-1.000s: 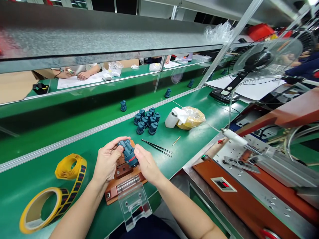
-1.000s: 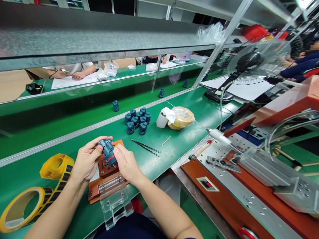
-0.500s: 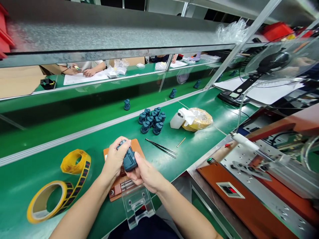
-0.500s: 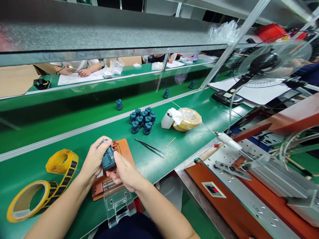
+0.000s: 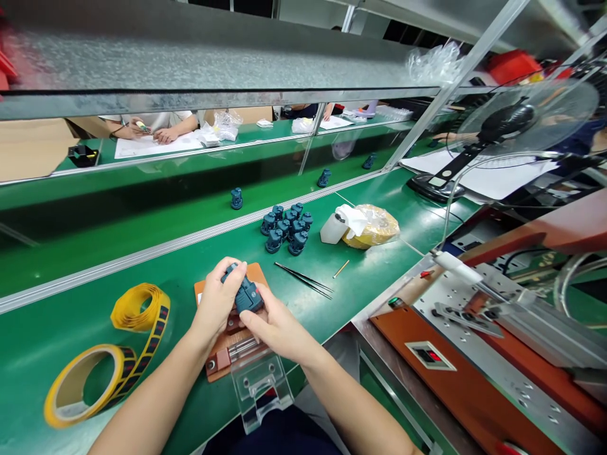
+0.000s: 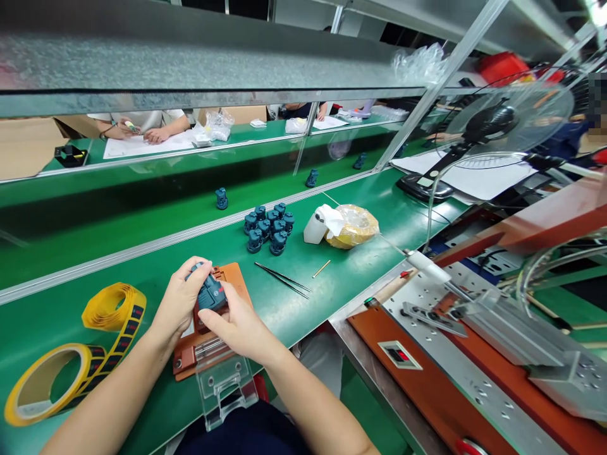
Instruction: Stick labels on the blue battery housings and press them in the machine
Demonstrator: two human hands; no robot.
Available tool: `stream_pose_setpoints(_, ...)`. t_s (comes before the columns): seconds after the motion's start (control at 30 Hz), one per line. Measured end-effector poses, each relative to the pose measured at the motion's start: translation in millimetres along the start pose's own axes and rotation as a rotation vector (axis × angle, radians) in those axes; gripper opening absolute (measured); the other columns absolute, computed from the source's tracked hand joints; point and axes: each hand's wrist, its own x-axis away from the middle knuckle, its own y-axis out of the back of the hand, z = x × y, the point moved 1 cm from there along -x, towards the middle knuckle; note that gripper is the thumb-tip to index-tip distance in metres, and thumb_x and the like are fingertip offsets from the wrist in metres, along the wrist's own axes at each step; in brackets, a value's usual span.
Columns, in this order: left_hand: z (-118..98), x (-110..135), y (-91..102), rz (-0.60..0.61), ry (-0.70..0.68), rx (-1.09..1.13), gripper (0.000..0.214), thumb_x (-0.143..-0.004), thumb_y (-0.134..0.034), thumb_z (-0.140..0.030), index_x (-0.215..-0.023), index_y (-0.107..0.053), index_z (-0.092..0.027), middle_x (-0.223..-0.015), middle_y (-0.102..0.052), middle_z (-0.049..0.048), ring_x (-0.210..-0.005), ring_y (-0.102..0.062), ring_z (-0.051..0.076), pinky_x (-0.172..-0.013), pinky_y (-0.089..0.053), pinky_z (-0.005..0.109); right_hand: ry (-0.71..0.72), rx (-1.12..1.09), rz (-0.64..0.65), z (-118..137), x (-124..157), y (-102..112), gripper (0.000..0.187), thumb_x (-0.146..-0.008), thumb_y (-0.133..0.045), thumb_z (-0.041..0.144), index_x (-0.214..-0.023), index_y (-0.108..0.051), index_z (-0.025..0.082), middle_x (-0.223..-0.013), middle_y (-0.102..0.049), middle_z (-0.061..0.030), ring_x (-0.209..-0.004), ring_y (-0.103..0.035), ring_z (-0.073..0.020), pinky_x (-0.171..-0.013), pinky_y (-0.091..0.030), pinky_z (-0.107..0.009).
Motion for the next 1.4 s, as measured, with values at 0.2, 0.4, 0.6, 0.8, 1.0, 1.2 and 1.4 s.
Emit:
stream_pose_setpoints(0.2,3.0,1.2,-2.0,0.065,0.042,0.101,0.039,-0.085,-0.069,-0.054,-0.106,-0.070,-0.021,-0.101,-0.071,0.0051,-0.097,-0.064,0.020,-0.083,-0.051,0.028,0.070,-0.174,-0.125,-4.2,2.5,7.9,0.054,-0.086,-0.072,0.033,-0.135,-0.050,0.025,-0.116,-0.064,-0.0055,-0.090,-0.066,-0.0173,-0.079,-0.056,-0.030)
stream_pose_setpoints(0.4,7.3,5.3,-9.2,0.097,0.137,0.240,0.047,-0.083,-0.073,-0.056,-0.114,-0.069,-0.021,-0.119,-0.071,0.0090,-0.112,-0.066,0.023,-0.099,-0.051,0.033,0.140,0.075,-0.286,-6.3,9.7,19.5,0.060,-0.079,-0.080,0.028,-0.133,-0.055,0.024,-0.131,-0.064,-0.0075,-0.117,-0.063,-0.0241,-0.101,-0.052,-0.038)
stream_pose_setpoints(0.6,10.4,18.4,-23.3,0.182,0.245,0.362,0.056,-0.079,-0.079,-0.054,-0.122,-0.066,-0.020,-0.123,-0.071,0.0116,-0.115,-0.066,0.025,-0.100,-0.051,0.036,0.259,0.313,-0.460,-13.6,16.3,25.2,0.059,-0.082,-0.078,0.025,-0.135,-0.053,0.026,-0.128,-0.062,-0.0096,-0.118,-0.061,-0.0272,-0.102,-0.052,-0.045)
stream_pose_setpoints(0.8,13.0,33.8,-31.2,0.291,0.290,0.365,0.068,-0.079,-0.083,-0.040,-0.139,-0.056,-0.023,-0.136,-0.064,0.0119,-0.132,-0.057,0.027,-0.114,-0.041,0.040,0.452,0.598,-0.508,-31.1,18.7,19.3,0.064,-0.083,-0.058,0.006,-0.143,-0.045,0.025,-0.121,-0.060,-0.0117,-0.109,-0.059,-0.0289,-0.093,-0.055,-0.047)
stream_pose_setpoints(1.0,16.0,38.8,-36.0,0.315,0.412,0.417,0.054,-0.079,-0.084,-0.032,-0.129,-0.064,-0.025,-0.130,-0.069,0.0071,-0.127,-0.061,0.024,-0.108,-0.049,0.033,0.499,0.644,-0.504,-36.0,24.4,22.0,0.066,-0.085,-0.059,0.011,-0.147,-0.042,0.024,-0.120,-0.059,-0.0123,-0.104,-0.057,-0.0294,-0.090,-0.056,-0.049)
stream_pose_setpoints(1.2,12.2,36.0,-35.5,0.229,0.554,0.400,0.037,-0.071,-0.087,-0.022,-0.106,-0.073,-0.020,-0.116,-0.075,0.0093,-0.100,-0.074,0.025,-0.081,-0.063,0.033,0.367,0.427,-0.624,-52.8,51.6,62.4,0.042,-0.095,-0.062,0.032,-0.135,-0.054,0.024,-0.118,-0.061,-0.0106,-0.104,-0.062,-0.0245,-0.089,-0.057,-0.040)
stream_pose_setpoints(1.4,5.1,40.1,-71.3,0.432,0.577,0.342,0.054,-0.067,-0.092,-0.033,-0.113,-0.070,-0.017,-0.102,-0.072,0.0091,-0.072,-0.068,0.014,-0.057,-0.050,0.020,0.185,0.441,-0.843,-108.8,71.4,95.7,0.022,-0.101,-0.048,0.030,-0.105,-0.067,0.019,-0.089,-0.065,-0.0066,-0.073,-0.063,-0.0187,-0.067,-0.053,-0.031)
